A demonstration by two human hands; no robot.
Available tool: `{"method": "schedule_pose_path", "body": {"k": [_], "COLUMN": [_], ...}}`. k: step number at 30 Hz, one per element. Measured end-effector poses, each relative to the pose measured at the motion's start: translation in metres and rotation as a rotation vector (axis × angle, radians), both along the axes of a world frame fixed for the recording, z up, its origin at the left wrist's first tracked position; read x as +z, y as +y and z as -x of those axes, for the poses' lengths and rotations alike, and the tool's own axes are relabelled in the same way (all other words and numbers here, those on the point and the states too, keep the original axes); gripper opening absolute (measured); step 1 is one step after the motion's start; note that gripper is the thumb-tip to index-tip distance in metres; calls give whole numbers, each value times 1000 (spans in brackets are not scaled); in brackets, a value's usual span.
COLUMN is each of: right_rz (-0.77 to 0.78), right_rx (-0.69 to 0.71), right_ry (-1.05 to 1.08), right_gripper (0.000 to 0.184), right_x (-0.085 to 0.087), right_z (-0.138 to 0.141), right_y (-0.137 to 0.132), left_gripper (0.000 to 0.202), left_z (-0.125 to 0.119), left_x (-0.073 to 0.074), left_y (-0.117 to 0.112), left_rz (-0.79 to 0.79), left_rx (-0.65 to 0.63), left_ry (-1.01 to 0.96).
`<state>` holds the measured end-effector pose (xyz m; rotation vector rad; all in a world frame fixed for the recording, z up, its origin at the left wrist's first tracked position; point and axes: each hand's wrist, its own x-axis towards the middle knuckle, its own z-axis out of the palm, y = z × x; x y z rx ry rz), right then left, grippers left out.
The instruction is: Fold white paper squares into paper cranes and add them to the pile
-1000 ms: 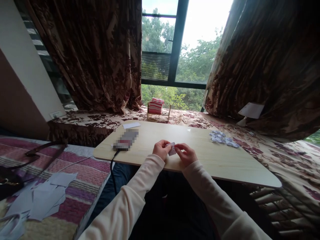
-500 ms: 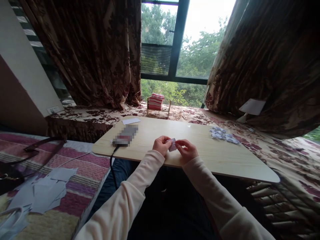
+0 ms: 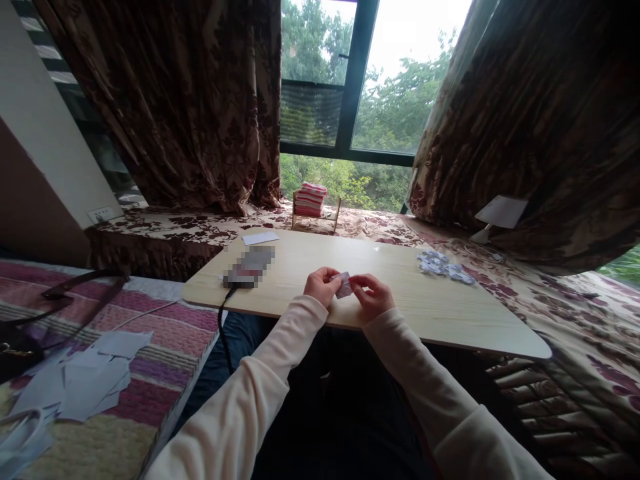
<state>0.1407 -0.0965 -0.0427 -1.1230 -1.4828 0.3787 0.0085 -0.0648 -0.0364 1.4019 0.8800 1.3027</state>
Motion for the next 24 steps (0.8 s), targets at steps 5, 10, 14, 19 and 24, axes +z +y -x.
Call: {"method": "schedule_pose_path", "body": {"k": [5,10,14,19,24], "right_rz": [9,37,42,39,38], "right_rx": [-7,-25,-32,-38,-39], "right_ry": [11,28,48,57,50], "right_gripper": [18,20,21,21,21], "right_x": [2,1,1,1,-1], "right_z": [-1,-2,-2,-2,-3], "right_y": [-1,1,3,3,5], "left_gripper": [16,14,13,14,12], "left_z": [-1,-1,-1,-1,-1], "left_x": [0,0,1,2,3], "left_y": [0,2,1,-1,-2], "left_rz": [9,23,14,-2,-14], "left_rx": [-10,-14,-23,-28,-33], "left_ry": [-17,-13,-14,-30,-35]}}
